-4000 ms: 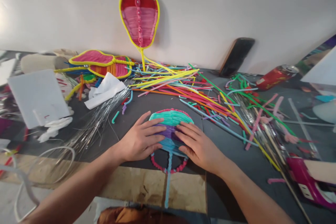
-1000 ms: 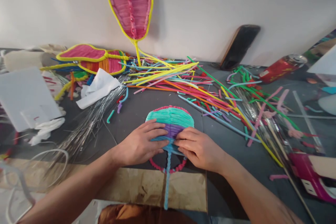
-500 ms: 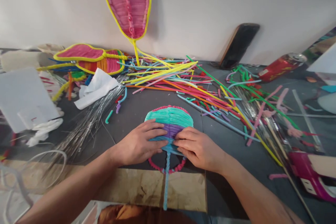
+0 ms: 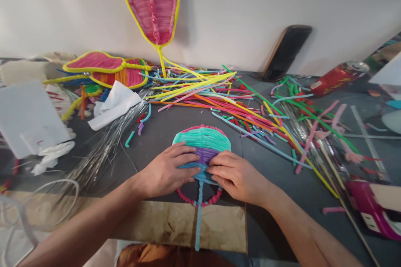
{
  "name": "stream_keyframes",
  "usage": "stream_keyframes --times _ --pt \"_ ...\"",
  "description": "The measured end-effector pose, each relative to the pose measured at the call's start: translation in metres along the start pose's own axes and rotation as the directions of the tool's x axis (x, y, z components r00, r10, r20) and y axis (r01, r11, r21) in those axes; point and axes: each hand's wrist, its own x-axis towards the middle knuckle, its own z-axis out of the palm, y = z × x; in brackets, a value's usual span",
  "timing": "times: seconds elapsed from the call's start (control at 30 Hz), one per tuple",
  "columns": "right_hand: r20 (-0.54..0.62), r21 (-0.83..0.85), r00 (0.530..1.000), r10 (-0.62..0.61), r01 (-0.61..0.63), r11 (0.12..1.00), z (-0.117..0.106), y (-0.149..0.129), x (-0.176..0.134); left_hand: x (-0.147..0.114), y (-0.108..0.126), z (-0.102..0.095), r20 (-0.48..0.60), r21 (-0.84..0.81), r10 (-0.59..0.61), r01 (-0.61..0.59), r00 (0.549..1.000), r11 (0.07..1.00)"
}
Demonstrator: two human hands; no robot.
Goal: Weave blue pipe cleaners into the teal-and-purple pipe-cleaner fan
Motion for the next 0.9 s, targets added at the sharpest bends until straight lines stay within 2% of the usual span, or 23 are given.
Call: stream_keyframes --times 0.37,0.47,0.57,0.63,0.77,0.9 --pt "0.006 -0.006 1.0 -0.009 0.009 1.0 -0.0001 0.0005 0.0001 0.0017 0.0038 -0.0038 0.013 0.088 0.018 -0.019 1.0 0.996" --pt "0.001 -0.009 1.0 -0.018 0.018 1.0 -0.0006 0.0007 -0.0006 -0.0005 0.0014 -0.0064 -0.062 0.074 0.027 -0.022 0.998 0.997" --pt "0.006 -0.023 1.0 -0.026 0.026 0.999 -0.0002 0.0009 -0.0014 -0.0029 -0.0012 -0.0088 -0.152 0.07 -0.017 0.028 0.988 0.997" --pt "0.018 -0.047 0.999 -0.028 0.029 0.998 0.0003 0.0008 -0.0016 -0.0034 -0.0012 -0.0095 -0.166 0.067 -0.026 0.037 0.986 0.997" --pt "0.043 -0.115 0.998 -0.043 0.048 0.992 0.0016 -0.0007 -0.0012 -0.0017 0.0035 -0.0075 -0.132 0.049 -0.001 0.007 0.991 0.999" --pt "0.058 -0.2 0.997 -0.047 0.058 0.978 0.0028 -0.0046 0.0005 -0.0001 0.0069 -0.0031 -0.05 0.043 0.0 0.002 0.999 0.999"
